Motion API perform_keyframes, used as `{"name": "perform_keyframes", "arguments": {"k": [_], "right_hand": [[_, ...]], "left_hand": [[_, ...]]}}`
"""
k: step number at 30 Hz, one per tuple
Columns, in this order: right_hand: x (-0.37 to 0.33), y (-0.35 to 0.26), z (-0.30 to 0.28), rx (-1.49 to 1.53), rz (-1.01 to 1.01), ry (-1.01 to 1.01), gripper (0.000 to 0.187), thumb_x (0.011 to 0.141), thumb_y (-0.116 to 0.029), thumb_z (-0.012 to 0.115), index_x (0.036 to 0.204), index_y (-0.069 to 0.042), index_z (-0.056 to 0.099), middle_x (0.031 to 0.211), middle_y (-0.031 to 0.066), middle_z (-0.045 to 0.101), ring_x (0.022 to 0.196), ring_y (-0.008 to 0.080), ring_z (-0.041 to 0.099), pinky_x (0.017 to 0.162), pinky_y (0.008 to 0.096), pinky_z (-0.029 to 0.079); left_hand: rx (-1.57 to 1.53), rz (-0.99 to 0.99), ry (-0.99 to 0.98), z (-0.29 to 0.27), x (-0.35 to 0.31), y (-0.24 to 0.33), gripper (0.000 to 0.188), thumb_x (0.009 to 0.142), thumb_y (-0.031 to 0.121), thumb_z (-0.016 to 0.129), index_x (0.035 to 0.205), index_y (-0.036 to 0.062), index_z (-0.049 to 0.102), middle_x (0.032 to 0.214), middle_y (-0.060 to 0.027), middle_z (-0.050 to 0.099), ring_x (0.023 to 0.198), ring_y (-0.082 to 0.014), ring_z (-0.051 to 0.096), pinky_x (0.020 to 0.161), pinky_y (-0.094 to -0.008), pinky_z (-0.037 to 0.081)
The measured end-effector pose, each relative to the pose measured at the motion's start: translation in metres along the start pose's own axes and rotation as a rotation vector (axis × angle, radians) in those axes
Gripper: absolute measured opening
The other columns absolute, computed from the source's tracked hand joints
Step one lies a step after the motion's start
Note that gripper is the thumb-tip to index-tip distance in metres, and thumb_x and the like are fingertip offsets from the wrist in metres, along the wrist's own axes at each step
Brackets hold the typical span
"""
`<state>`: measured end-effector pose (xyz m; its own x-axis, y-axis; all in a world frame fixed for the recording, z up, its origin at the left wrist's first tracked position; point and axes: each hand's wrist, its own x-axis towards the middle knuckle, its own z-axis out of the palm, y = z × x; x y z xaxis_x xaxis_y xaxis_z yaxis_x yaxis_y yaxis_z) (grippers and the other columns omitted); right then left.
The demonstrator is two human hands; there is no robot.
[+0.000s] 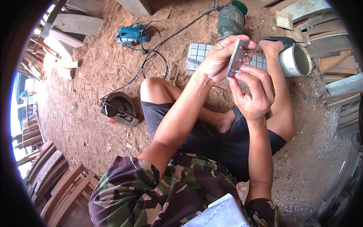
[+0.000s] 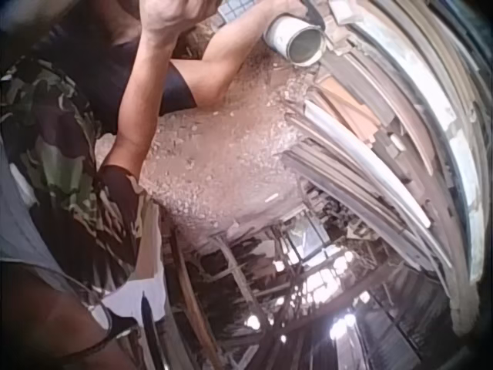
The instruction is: The person uses a bench grinder to sharpen the edges of several small rectangular metal plates, handling them one at a time and checking the edges by hand.
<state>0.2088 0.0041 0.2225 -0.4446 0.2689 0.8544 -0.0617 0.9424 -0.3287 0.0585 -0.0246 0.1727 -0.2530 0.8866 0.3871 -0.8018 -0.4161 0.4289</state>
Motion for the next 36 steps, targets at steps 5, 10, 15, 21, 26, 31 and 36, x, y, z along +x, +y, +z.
{"name": "perform_keyframes", "arguments": {"k": [5,10,15,21,26,31,36], "right_hand": [[0.001,0.003,-0.003,0.0,-0.003,0.007,0.027,0.071,-0.008,0.09,0.09,-0.008,0.07,0.098,0.0059,0.071,0.085,0.024,0.072,0.074,0.0376,0.058],[0.005,0.009,-0.008,0.023,0.017,-0.029,0.027,0.072,-0.001,0.09,0.091,-0.005,0.07,0.1,0.0083,0.072,0.092,0.0263,0.071,0.08,0.0374,0.06],[0.007,0.026,-0.008,0.005,-0.012,-0.001,0.026,0.071,-0.007,0.089,0.088,-0.007,0.07,0.098,0.0062,0.07,0.086,0.0252,0.071,0.076,0.0382,0.058],[0.008,0.041,-0.013,-0.018,-0.007,-0.023,0.027,0.069,-0.005,0.089,0.087,-0.008,0.069,0.099,0.0057,0.07,0.086,0.0254,0.07,0.076,0.0381,0.058],[0.007,0.05,-0.016,-0.035,-0.005,-0.044,0.029,0.067,-0.004,0.089,0.086,-0.008,0.068,0.1,0.0052,0.07,0.087,0.0253,0.07,0.076,0.0379,0.057],[0.009,0.049,-0.017,-0.029,-0.006,-0.025,0.03,0.066,-0.005,0.09,0.086,-0.008,0.068,0.099,0.0052,0.07,0.086,0.0252,0.07,0.076,0.0379,0.057],[0.009,0.044,-0.016,-0.027,-0.007,-0.02,0.029,0.067,-0.005,0.09,0.086,-0.007,0.068,0.099,0.0056,0.07,0.086,0.0253,0.07,0.076,0.0378,0.057]], "left_hand": [[-0.063,0.014,-0.014,-0.002,0.006,-0.004,0.032,0.104,0.023,0.065,0.131,0.005,0.067,0.126,-0.0149,0.071,0.107,-0.0258,0.067,0.096,-0.0395,0.055],[-0.091,-0.018,0.031,-0.009,0.009,-0.009,0.035,0.105,0.023,0.065,0.135,0.0052,0.064,0.128,-0.0145,0.07,0.109,-0.0259,0.067,0.095,-0.0396,0.057],[-0.091,-0.026,0.037,-0.016,0.014,-0.018,0.038,0.104,0.022,0.065,0.138,0.0059,0.062,0.132,-0.0144,0.068,0.11,-0.0259,0.068,0.095,-0.0394,0.057],[-0.098,-0.043,0.026,-0.017,0.024,-0.021,0.042,0.102,0.02,0.069,0.14,0.0071,0.06,0.136,-0.0154,0.066,0.114,-0.0266,0.066,0.097,-0.0402,0.056],[0.107,-0.1,0.071,-0.012,0.028,-0.017,0.05,0.098,0.031,0.072,0.143,0.0154,0.057,0.141,-0.0102,0.063,0.117,-0.0309,0.058,0.1,-0.0442,0.052],[0.05,-0.13,0.032,-0.003,0.029,-0.013,0.066,0.096,0.041,0.073,0.149,0.0098,0.05,0.151,-0.0157,0.054,0.125,-0.0338,0.056,0.106,-0.0443,0.05],[0.101,-0.086,-0.024,0.0,0.023,-0.015,0.077,0.092,0.045,0.077,0.152,0.0092,0.045,0.153,-0.016,0.051,0.132,-0.0347,0.054,0.109,-0.0442,0.049]]}}
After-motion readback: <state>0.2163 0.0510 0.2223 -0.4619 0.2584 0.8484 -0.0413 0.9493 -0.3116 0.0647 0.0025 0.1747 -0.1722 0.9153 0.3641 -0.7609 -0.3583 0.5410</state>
